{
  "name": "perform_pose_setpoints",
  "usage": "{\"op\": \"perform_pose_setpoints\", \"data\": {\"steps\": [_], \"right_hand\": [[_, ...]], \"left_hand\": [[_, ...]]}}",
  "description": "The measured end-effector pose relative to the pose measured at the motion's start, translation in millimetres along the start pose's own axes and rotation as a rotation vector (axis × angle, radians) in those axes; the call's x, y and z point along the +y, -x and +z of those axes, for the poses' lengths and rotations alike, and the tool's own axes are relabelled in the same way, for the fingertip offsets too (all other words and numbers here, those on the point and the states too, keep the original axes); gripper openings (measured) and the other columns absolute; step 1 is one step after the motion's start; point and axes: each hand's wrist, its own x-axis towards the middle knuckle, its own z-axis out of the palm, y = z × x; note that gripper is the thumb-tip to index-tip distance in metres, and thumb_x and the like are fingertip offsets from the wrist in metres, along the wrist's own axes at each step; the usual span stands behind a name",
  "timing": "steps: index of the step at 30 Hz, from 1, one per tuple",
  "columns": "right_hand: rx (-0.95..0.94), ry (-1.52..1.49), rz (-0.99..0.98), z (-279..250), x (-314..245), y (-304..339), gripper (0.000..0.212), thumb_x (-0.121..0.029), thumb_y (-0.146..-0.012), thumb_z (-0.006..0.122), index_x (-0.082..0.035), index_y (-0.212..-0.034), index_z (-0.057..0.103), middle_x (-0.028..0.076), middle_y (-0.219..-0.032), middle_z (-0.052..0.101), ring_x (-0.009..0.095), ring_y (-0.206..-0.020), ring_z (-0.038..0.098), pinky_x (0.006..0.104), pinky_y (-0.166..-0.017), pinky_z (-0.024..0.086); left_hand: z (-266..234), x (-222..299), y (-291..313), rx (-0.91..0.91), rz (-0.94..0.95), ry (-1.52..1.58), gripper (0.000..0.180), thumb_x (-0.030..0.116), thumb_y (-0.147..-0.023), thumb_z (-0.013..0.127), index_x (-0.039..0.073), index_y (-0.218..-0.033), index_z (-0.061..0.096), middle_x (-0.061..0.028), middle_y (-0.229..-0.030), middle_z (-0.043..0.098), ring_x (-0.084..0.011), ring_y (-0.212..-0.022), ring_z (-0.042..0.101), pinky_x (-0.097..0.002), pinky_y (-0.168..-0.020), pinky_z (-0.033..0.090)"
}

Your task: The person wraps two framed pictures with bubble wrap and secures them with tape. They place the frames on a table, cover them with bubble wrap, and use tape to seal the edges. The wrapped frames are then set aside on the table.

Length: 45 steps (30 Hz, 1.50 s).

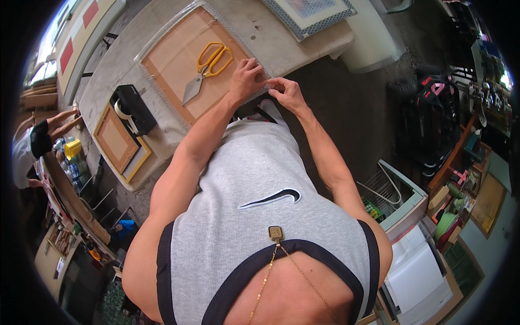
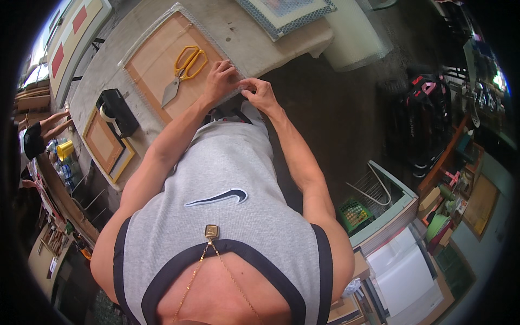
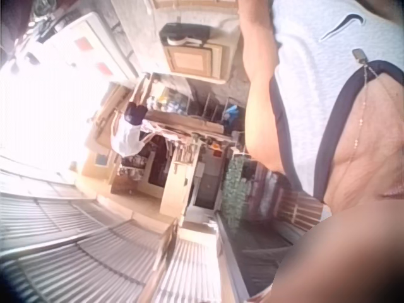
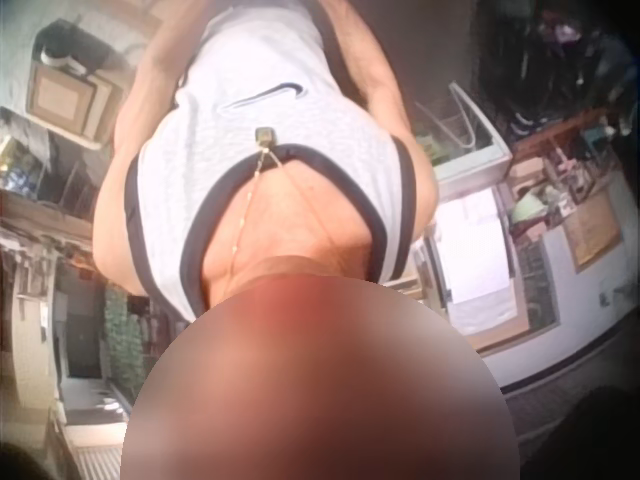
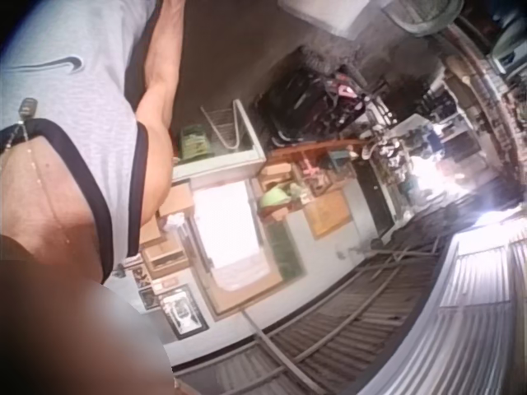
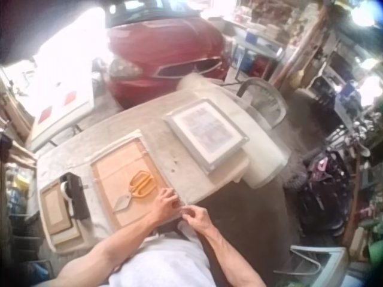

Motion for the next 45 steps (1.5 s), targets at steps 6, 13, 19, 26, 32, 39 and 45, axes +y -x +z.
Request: {"op": "perform_pose_setpoints", "data": {"steps": [6, 13, 19, 26, 32, 39, 45], "right_hand": [[-0.190, 0.409, -0.273, -21.0, -5.9, -34.3, 0.014, 0.000, -0.079, 0.065, 0.000, -0.093, 0.068, 0.013, -0.084, 0.066, 0.022, -0.073, 0.066, 0.0290, -0.066, 0.051], [-0.217, 0.323, -0.314, -17.2, 8.9, -73.2, 0.011, -0.002, -0.078, 0.065, -0.002, -0.089, 0.069, 0.014, -0.079, 0.065, 0.030, -0.073, 0.064, 0.0351, -0.065, 0.050], [-0.141, 0.160, -0.066, -11.1, 22.3, -82.5, 0.029, -0.004, -0.076, 0.069, 0.001, -0.104, 0.066, 0.013, -0.075, 0.069, 0.015, -0.067, 0.066, 0.0282, -0.060, 0.050], [0.119, 0.176, 0.028, 6.6, 28.9, -71.7, 0.040, -0.007, -0.077, 0.070, 0.005, -0.114, 0.062, 0.010, -0.075, 0.070, 0.009, -0.066, 0.064, 0.0241, -0.062, 0.051], [0.231, 0.162, 0.078, 16.5, 39.6, -65.2, 0.041, -0.008, -0.078, 0.070, 0.005, -0.115, 0.061, 0.006, -0.073, 0.069, 0.006, -0.063, 0.059, 0.0227, -0.059, 0.049], [0.238, 0.041, 0.270, 47.1, 50.5, -7.7, 0.044, -0.004, -0.076, 0.072, 0.005, -0.117, 0.059, 0.003, -0.071, 0.067, 0.005, -0.060, 0.057, 0.0216, -0.055, 0.048], [0.092, 0.484, 0.165, 33.5, -5.2, -47.9, 0.039, -0.008, -0.074, 0.070, 0.001, -0.110, 0.063, 0.006, -0.072, 0.067, 0.014, -0.061, 0.062, 0.0292, -0.061, 0.051]], "left_hand": [[-13.4, -7.3, -4.2, -0.092, 0.056, 0.067, 0.019, 0.024, -0.068, 0.072, 0.012, -0.082, 0.065, -0.0027, -0.091, 0.057, -0.0253, -0.092, 0.053, -0.0346, -0.082, 0.047], [-20.2, -13.3, -8.8, -0.106, 0.065, 0.156, 0.015, 0.016, -0.078, 0.067, 0.008, -0.090, 0.062, -0.0057, -0.091, 0.059, -0.0251, -0.090, 0.054, -0.0340, -0.080, 0.047], [-22.1, -3.6, -8.3, -0.065, -0.163, 0.329, 0.017, 0.013, -0.080, 0.065, 0.006, -0.095, 0.060, -0.0094, -0.092, 0.063, -0.0286, -0.088, 0.056, -0.0357, -0.078, 0.048], [-16.3, -6.3, -12.5, -0.039, -0.069, 0.227, 0.017, 0.008, -0.075, 0.065, 0.006, -0.091, 0.061, -0.0088, -0.086, 0.063, -0.0291, -0.086, 0.056, -0.0368, -0.077, 0.047], [-9.3, -6.5, -8.1, 0.021, -0.027, 0.218, 0.015, 0.006, -0.072, 0.068, 0.006, -0.087, 0.062, -0.0081, -0.083, 0.061, -0.0279, -0.082, 0.055, -0.0367, -0.073, 0.047], [-24.5, 0.1, 42.3, 0.030, 0.082, 0.258, 0.015, 0.007, -0.070, 0.069, 0.008, -0.083, 0.062, -0.0057, -0.081, 0.060, -0.0256, -0.080, 0.054, -0.0351, -0.071, 0.048], [-18.7, -13.3, 47.7, -0.077, 0.106, 0.198, 0.010, 0.011, -0.070, 0.066, 0.010, -0.078, 0.060, -0.0040, -0.078, 0.057, -0.0245, -0.080, 0.054, -0.0358, -0.072, 0.048]]}}
